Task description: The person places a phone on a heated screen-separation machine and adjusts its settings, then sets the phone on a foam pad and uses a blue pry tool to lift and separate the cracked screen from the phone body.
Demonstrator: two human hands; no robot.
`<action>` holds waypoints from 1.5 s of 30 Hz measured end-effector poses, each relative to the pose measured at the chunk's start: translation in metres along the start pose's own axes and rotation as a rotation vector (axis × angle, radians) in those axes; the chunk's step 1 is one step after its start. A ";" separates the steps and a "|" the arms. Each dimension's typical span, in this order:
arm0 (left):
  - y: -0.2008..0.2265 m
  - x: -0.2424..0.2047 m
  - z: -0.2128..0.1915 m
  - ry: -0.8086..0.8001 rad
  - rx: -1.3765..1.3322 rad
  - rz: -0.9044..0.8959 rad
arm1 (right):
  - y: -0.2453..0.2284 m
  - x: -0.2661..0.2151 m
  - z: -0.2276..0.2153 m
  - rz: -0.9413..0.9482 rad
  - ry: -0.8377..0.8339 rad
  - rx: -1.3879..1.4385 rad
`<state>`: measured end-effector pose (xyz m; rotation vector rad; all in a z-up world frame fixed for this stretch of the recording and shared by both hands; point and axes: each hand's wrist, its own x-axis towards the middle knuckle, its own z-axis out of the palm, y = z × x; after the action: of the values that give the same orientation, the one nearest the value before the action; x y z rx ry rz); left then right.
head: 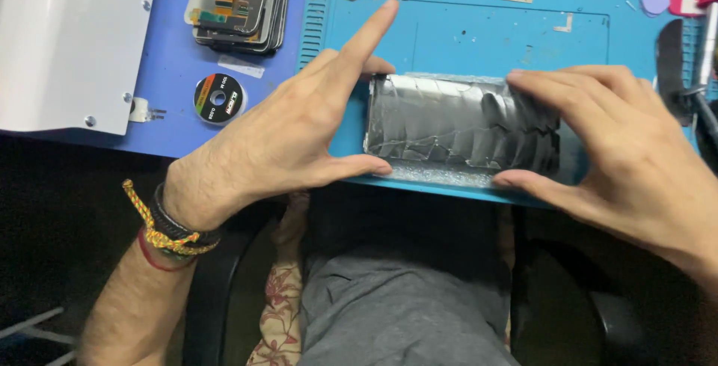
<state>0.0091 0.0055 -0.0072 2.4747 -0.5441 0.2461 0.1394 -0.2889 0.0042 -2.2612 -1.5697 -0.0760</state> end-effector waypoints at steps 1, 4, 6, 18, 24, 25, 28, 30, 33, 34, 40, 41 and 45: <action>-0.001 0.001 -0.001 -0.003 -0.022 -0.009 | 0.003 0.000 0.002 0.030 -0.015 -0.029; -0.001 0.000 -0.003 0.010 -0.066 -0.005 | 0.013 -0.003 0.010 0.050 -0.015 -0.058; 0.002 0.001 -0.006 0.021 -0.087 0.011 | 0.020 -0.007 0.013 0.045 0.003 -0.057; 0.026 0.017 0.014 0.087 -0.811 -0.116 | 0.130 -0.147 0.056 0.477 0.071 0.378; 0.038 0.025 0.033 0.083 -1.327 -0.211 | 0.126 -0.141 0.048 0.369 0.037 0.291; 0.039 0.028 0.035 0.072 -1.455 -0.234 | 0.125 -0.141 0.046 0.347 0.033 0.269; 0.039 0.029 0.032 0.090 -1.476 -0.339 | 0.122 -0.138 0.040 0.308 0.033 0.225; 0.042 0.023 0.021 0.123 -1.375 -0.421 | 0.116 -0.128 0.034 0.288 0.030 0.205; 0.051 0.011 0.001 0.175 -1.051 -0.510 | 0.090 -0.094 0.018 0.258 0.027 0.187; 0.051 0.006 -0.004 0.213 -0.881 -0.499 | 0.074 -0.075 0.009 0.180 -0.027 0.102; 0.029 0.008 0.011 0.151 -0.158 -0.198 | 0.053 -0.055 0.001 0.133 -0.054 0.053; 0.025 0.014 0.016 0.092 -0.010 -0.041 | 0.054 -0.056 0.001 0.101 -0.057 -0.013; 0.020 0.029 0.031 0.119 -0.039 0.048 | 0.045 -0.039 -0.001 0.076 -0.038 -0.026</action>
<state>0.0277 -0.0365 -0.0135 2.3933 -0.5529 0.3956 0.1656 -0.3374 -0.0174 -2.3533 -1.5077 -0.0335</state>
